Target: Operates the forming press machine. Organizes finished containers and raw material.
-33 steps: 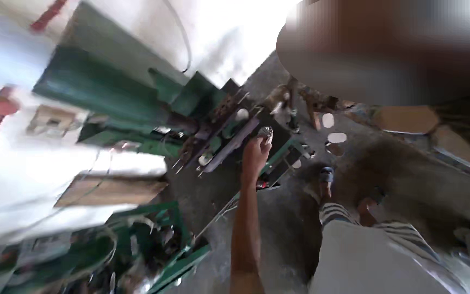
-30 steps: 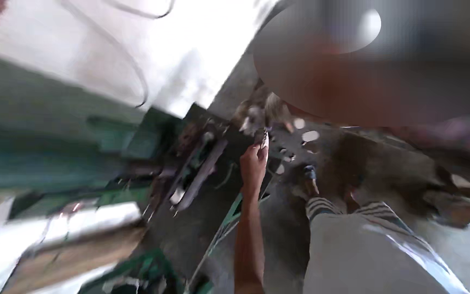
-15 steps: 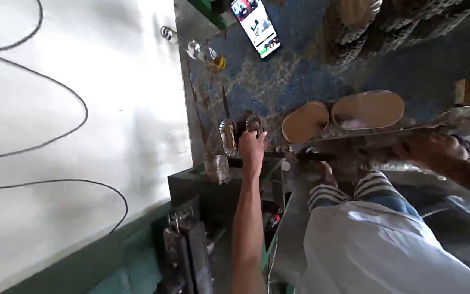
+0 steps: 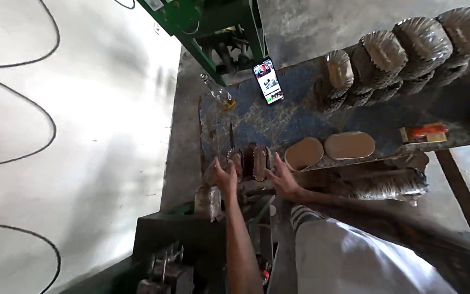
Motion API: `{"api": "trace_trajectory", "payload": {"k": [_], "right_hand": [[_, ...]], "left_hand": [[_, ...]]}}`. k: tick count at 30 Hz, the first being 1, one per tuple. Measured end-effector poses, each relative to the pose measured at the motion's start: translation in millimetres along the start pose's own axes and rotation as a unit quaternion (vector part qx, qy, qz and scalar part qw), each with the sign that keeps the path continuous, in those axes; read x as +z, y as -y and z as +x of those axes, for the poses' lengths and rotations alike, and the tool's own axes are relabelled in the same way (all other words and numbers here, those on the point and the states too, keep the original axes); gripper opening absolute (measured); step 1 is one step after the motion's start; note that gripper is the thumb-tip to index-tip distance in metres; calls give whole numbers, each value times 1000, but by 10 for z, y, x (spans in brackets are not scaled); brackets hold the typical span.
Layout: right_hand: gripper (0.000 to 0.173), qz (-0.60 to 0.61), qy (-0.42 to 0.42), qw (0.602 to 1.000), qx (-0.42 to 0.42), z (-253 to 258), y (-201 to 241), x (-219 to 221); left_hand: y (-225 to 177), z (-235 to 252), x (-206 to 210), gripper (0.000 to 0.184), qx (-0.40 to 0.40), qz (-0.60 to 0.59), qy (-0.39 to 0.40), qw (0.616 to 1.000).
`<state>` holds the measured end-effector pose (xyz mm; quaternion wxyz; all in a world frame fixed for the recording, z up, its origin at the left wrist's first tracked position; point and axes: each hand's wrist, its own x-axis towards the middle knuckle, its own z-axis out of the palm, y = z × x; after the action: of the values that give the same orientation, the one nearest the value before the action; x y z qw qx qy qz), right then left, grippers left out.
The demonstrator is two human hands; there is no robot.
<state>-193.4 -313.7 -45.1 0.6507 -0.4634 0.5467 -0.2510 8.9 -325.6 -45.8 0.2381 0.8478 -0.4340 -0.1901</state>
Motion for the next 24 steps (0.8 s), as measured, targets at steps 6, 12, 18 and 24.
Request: {"api": "trace_trajectory", "payload": {"k": [6,12,18,24], "right_hand": [[69,-128,-54,990,38,261,265,87],[55,-157,-243,900,-325,-488,968,-1902],[44,-193,-413,880,-135,-431,1425,-4263],[38,-237,-275,930,-49,30,1209,-4870]], "left_hand": [[-223,-572,302,45,-90,-324,82,938],[-2228,-1059,245,43,61,-486,63,869],[-3448,-438,844,38,-3,-447,224,866],[-3716,-315,1192,36,-52,-285,221,931]]}}
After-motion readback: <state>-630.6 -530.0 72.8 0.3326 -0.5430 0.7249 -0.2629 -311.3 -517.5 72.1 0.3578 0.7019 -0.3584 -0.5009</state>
